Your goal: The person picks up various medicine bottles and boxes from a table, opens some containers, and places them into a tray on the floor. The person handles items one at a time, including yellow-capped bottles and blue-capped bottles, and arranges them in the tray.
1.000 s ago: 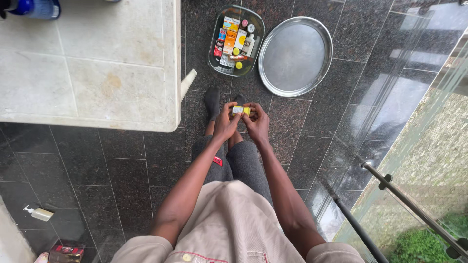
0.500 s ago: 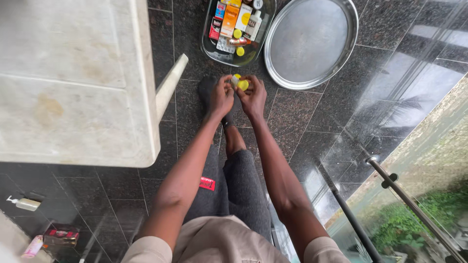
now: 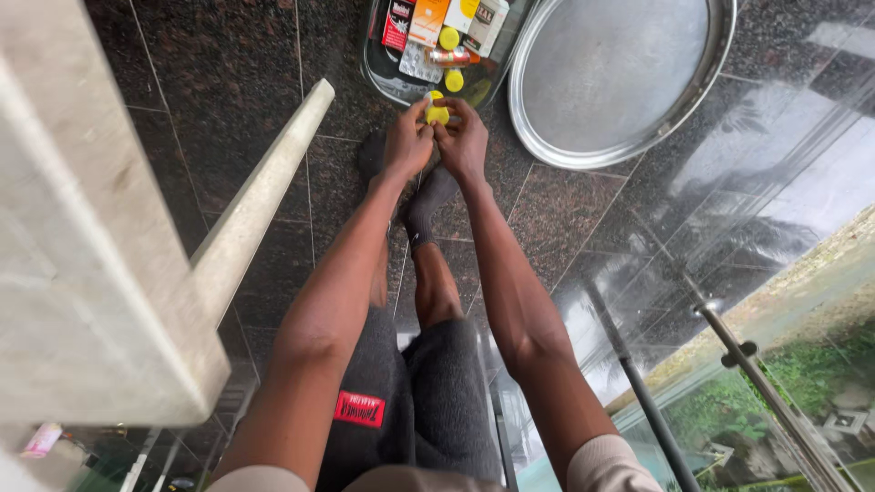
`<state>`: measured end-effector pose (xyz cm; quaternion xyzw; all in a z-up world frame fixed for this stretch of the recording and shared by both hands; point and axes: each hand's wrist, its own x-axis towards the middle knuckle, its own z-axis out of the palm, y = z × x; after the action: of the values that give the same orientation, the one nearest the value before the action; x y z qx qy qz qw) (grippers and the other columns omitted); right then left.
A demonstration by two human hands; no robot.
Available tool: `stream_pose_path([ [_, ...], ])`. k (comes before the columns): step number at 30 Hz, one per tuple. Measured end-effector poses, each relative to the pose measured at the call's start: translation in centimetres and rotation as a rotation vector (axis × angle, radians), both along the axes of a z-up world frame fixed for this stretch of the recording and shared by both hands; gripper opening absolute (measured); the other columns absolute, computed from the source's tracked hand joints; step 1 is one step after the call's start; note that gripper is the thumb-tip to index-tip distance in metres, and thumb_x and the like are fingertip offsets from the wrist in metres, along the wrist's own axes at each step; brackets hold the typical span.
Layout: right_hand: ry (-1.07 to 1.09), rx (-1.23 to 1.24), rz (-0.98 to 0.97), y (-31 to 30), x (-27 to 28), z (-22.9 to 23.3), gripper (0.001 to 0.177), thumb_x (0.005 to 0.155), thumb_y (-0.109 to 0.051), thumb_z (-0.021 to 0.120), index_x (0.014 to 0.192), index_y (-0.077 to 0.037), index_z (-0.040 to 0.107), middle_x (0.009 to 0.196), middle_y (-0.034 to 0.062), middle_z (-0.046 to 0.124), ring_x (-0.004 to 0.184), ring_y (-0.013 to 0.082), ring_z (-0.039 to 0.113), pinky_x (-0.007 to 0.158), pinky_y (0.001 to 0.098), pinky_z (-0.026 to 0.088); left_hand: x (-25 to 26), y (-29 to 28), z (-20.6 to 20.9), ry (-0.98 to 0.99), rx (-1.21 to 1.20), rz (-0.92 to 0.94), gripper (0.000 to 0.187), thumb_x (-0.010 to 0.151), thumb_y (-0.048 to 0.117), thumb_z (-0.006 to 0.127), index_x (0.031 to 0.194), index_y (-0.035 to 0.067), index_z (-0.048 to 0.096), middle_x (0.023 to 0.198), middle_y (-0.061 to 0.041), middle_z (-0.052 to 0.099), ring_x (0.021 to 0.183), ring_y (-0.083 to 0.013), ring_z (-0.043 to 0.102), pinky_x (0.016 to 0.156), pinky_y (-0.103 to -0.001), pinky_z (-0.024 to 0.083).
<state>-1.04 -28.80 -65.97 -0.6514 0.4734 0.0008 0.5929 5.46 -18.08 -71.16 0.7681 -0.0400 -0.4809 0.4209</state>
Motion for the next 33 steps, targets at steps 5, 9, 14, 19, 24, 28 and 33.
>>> stream_pose_path([
  [5, 0.007, 0.097, 0.029, 0.6, 1.0, -6.2, 0.039, 0.09, 0.003, 0.066, 0.128, -0.007, 0.068, 0.119, 0.0142, 0.076, 0.101, 0.0225, 0.079, 0.086, 0.0317, 0.063, 0.8, 0.1, -4.6, -0.057, 0.13, -0.014, 0.053, 0.095, 0.008, 0.062, 0.147, 0.005, 0.052, 0.116, -0.022, 0.075, 0.11, -0.0313, 0.073, 0.096, -0.041, 0.055],
  [9, -0.013, 0.047, 0.114, 0.6, 1.5, -10.9, 0.049, 0.089, 0.007, 0.057, 0.135, -0.008, 0.065, 0.118, 0.016, 0.077, 0.109, 0.023, 0.077, 0.092, 0.0329, 0.059, 1.3, 0.7, -10.3, -0.281, 0.031, 0.017, 0.05, 0.092, 0.006, 0.064, 0.141, 0.0, 0.059, 0.124, -0.024, 0.061, 0.109, -0.0325, 0.071, 0.093, -0.037, 0.06],
  [14, 0.001, 0.078, 0.117, 0.4, 2.2, -15.7, 0.053, 0.089, 0.006, 0.053, 0.139, -0.01, 0.064, 0.117, 0.0176, 0.077, 0.107, 0.0256, 0.077, 0.095, 0.0348, 0.058, 2.5, 0.5, -14.9, -0.244, 0.115, -0.008, 0.049, 0.092, 0.008, 0.065, 0.14, 0.001, 0.059, 0.127, -0.02, 0.06, 0.112, -0.0307, 0.069, 0.097, -0.037, 0.057],
  [19, -0.054, -0.031, 0.153, 0.6, 2.1, -19.6, 0.056, 0.092, 0.004, 0.056, 0.146, -0.011, 0.056, 0.134, 0.022, 0.069, 0.123, 0.0279, 0.07, 0.102, 0.0383, 0.057, 3.0, -0.6, -17.0, -0.245, 0.108, -0.005, 0.05, 0.094, 0.007, 0.063, 0.143, 0.005, 0.056, 0.134, -0.017, 0.06, 0.12, -0.0308, 0.066, 0.103, -0.04, 0.053],
  [24, -0.023, -0.01, 0.194, 0.2, 1.9, -21.0, 0.054, 0.1, -0.001, 0.056, 0.152, -0.014, 0.05, 0.141, 0.022, 0.066, 0.128, 0.0283, 0.067, 0.107, 0.0385, 0.056, 3.4, -1.3, -17.9, -0.215, 0.064, -0.013, 0.055, 0.096, 0.008, 0.06, 0.15, 0.008, 0.048, 0.146, -0.016, 0.053, 0.132, -0.0315, 0.059, 0.111, -0.041, 0.047],
  [28, -0.121, 0.127, 0.161, 0.1, 1.9, -21.4, 0.058, 0.103, 0.0, 0.054, 0.157, -0.014, 0.04, 0.146, 0.0217, 0.064, 0.131, 0.0276, 0.067, 0.108, 0.0369, 0.055, 3.5, -1.6, -17.6, -0.223, 0.127, -0.094, 0.058, 0.098, 0.011, 0.06, 0.154, 0.008, 0.043, 0.151, -0.016, 0.047, 0.14, -0.034, 0.051, 0.116, -0.043, 0.042],
  [33, -0.115, 0.283, 0.102, 0.0, 1.4, -21.2, 0.059, 0.106, 0.001, 0.05, 0.16, -0.015, 0.035, 0.144, 0.0236, 0.064, 0.128, 0.0271, 0.067, 0.106, 0.0371, 0.056, 2.7, -1.8, -18.4, -0.2, 0.089, -0.063, 0.06, 0.099, 0.01, 0.057, 0.156, 0.007, 0.037, 0.156, -0.017, 0.042, 0.143, -0.0354, 0.048, 0.118, -0.043, 0.042],
])
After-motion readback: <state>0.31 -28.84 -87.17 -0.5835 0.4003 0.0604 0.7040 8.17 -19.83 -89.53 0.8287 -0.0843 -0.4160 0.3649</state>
